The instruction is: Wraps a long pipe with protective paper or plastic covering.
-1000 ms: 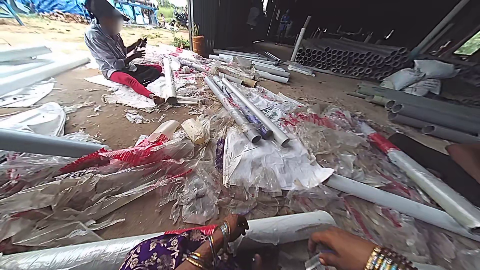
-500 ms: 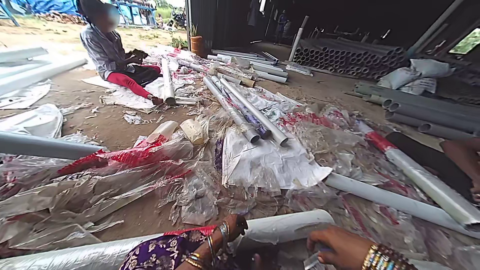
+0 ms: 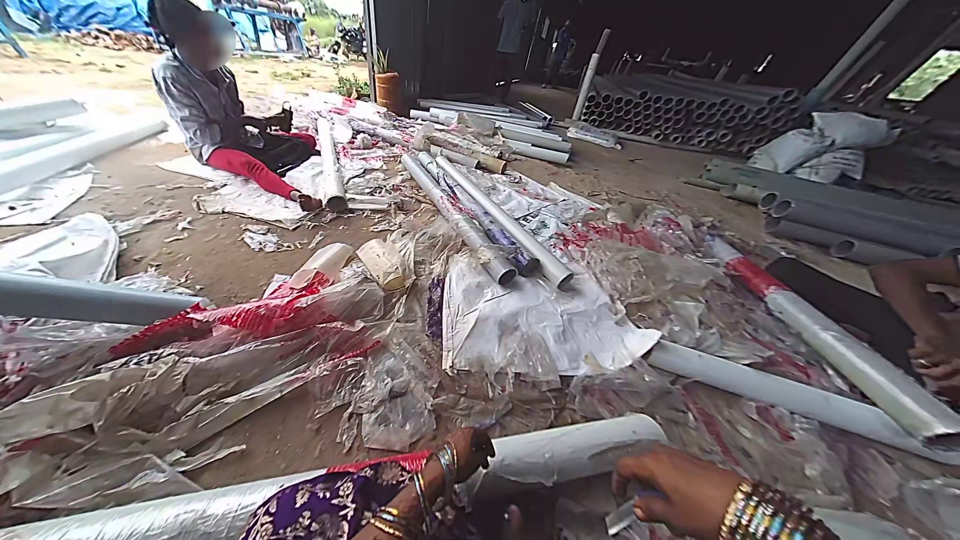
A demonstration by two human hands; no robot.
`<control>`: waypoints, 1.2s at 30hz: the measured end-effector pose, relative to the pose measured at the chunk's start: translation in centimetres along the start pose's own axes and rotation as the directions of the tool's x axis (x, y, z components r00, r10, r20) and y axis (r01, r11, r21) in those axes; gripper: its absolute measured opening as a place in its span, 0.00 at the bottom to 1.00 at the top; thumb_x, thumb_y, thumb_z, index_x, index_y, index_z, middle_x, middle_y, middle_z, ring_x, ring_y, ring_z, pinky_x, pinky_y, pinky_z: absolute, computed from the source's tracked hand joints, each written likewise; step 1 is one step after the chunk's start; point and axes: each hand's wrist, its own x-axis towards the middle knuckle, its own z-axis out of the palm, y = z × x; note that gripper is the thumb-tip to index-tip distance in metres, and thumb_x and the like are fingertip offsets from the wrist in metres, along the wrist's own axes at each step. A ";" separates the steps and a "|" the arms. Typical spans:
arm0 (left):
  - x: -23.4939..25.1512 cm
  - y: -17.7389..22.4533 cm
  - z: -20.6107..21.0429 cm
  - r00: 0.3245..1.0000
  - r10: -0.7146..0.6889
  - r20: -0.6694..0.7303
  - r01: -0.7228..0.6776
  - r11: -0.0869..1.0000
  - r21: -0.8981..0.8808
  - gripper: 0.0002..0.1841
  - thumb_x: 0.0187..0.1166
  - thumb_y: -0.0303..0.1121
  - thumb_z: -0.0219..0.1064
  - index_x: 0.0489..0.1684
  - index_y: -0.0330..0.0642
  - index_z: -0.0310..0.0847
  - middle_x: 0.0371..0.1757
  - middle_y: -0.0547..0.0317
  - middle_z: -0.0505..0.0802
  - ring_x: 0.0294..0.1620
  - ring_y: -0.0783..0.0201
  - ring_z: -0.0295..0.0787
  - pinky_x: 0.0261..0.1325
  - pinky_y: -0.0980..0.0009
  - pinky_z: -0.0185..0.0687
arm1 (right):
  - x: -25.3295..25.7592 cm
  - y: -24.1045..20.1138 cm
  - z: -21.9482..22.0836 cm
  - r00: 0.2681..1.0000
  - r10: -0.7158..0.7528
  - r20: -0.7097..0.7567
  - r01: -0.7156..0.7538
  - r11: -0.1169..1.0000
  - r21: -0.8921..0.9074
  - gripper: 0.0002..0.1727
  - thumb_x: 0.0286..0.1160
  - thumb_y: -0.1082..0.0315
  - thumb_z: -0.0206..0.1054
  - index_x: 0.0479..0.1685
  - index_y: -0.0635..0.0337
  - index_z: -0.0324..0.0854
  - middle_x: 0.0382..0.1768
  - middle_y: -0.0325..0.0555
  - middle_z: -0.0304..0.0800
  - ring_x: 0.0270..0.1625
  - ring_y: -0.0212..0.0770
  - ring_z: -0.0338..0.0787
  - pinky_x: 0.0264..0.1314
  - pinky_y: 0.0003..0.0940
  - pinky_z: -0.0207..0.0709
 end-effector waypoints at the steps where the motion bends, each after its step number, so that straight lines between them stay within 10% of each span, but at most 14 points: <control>1: 0.0 0.0 0.0 1.000 -0.002 0.002 0.002 1.000 0.000 0.17 0.90 0.28 0.54 0.68 0.28 0.81 0.59 0.36 0.93 0.63 0.43 0.89 0.76 0.47 0.75 | 0.0 0.0 0.0 1.000 -0.001 0.001 0.001 1.000 0.000 0.19 0.88 0.64 0.63 0.70 0.64 0.82 0.53 0.66 0.91 0.53 0.62 0.90 0.63 0.59 0.77; 36: 0.1 -0.2 0.0 1.000 0.008 -0.004 -0.008 1.000 0.000 0.17 0.90 0.29 0.53 0.67 0.28 0.82 0.58 0.37 0.93 0.62 0.43 0.90 0.74 0.47 0.75 | -0.1 -0.1 -0.1 1.000 0.004 0.014 -0.004 1.000 -0.005 0.19 0.89 0.64 0.62 0.72 0.63 0.81 0.55 0.66 0.91 0.55 0.62 0.90 0.66 0.60 0.76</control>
